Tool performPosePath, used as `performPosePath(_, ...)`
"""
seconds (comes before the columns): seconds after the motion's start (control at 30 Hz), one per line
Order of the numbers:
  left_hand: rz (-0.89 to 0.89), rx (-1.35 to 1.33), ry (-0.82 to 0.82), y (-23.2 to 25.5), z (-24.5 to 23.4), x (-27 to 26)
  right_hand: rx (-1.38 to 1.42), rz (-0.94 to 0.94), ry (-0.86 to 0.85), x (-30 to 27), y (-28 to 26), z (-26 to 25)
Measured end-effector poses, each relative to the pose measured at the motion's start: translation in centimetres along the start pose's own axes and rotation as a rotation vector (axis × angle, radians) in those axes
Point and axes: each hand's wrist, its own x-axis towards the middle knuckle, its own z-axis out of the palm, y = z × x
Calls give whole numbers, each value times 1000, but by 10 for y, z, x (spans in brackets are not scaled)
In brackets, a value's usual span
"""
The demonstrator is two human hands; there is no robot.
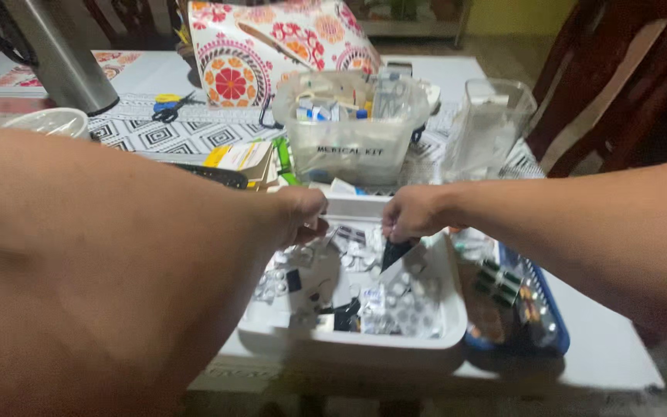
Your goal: The person opens several medicine boxes, removes blister packs and leaflets, and places them into separate trays on a table. The person handles multiple boxes and blister packs one at a time, sorting them into a black tray and a white tray.
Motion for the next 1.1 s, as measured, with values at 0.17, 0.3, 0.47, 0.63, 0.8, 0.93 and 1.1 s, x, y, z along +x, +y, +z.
performPosePath(0.17, -44, -66, -190, 7, 6, -15, -64, -113, -1, 4, -24, -41)
performPosePath(0.3, -83, -43, -262, 23, 3, -42, 549, -276, -56, 4, -33, -61)
performPosePath(0.47, -86, -465, -549, 17, -9, -27, 1027, -43, 106, -19, -54, -36)
performPosePath(0.63, -158, -554, -419, 11, -14, -27, 1361, 159, 112, -43, -64, -9)
performPosePath(0.8, -142, -631, -497, 11, -19, -53, 1349, 106, 24, -34, -48, 7)
performPosePath(0.93, -131, -668, -382, 9, -20, -73, 1323, 154, 88, -34, -46, 10)
performPosePath(1.1, -118, -676, -344, 10, -23, -75, 1322, 191, 135, -39, -52, 9)
